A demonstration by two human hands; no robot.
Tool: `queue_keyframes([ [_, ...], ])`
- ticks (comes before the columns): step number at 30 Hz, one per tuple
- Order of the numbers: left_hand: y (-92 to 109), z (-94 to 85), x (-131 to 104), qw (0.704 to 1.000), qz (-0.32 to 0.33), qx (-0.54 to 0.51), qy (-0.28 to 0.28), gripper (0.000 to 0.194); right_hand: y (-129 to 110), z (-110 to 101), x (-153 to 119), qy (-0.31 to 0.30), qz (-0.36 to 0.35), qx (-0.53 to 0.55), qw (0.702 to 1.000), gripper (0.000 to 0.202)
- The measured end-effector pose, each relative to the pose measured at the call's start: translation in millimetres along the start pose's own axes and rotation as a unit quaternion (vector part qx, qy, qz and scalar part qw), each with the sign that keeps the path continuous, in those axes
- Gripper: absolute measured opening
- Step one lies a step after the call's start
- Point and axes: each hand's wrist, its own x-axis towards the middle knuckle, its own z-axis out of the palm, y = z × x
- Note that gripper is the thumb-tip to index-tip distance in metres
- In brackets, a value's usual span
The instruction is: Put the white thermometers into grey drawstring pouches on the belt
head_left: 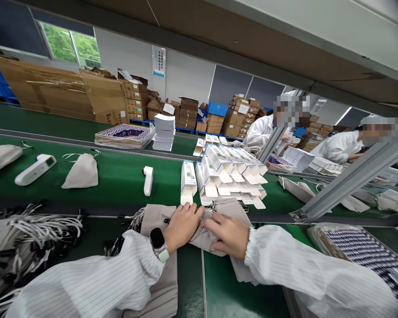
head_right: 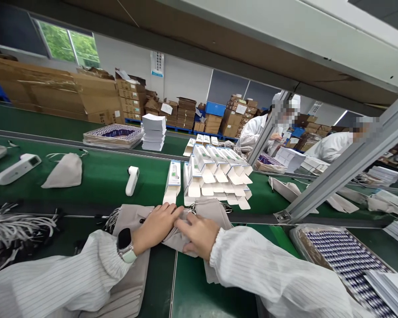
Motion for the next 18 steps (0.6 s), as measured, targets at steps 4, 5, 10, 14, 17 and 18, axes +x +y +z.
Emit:
queue_keyframes([
  [4, 0.0, 0.8, 0.6, 1.0, -0.002, 0.002, 0.0, 0.027, 15.1, 10.7, -0.6, 0.005, -0.021, 0.074, 0.997, 0.045],
  [5, 0.0, 0.6, 0.4, 1.0, -0.002, 0.002, 0.001, 0.026, 16.0, 14.3, -1.8, 0.025, -0.037, 0.055, 0.997, 0.042],
  [10, 0.2, -1.2, -1.1, 1.0, -0.008, 0.002, 0.001, 0.025, 6.9, 10.4, -9.6, 0.214, -0.14, -0.157, 0.954, 0.025],
  [14, -0.3, -1.8, -3.8, 1.0, -0.018, 0.002, 0.0, 0.025, -25.0, 0.6, -18.9, 0.26, -0.178, -0.139, 0.939, 0.021],
  [17, 0.0, -0.3, -4.8, 1.0, -0.027, 0.002, 0.002, 0.023, -62.3, 32.6, -27.5, 0.258, -0.131, -0.09, 0.953, 0.021],
  [18, 0.3, 0.7, -4.5, 1.0, -0.029, 0.002, 0.004, 0.023, -74.7, 50.9, -29.9, 0.27, -0.089, -0.078, 0.956, 0.019],
])
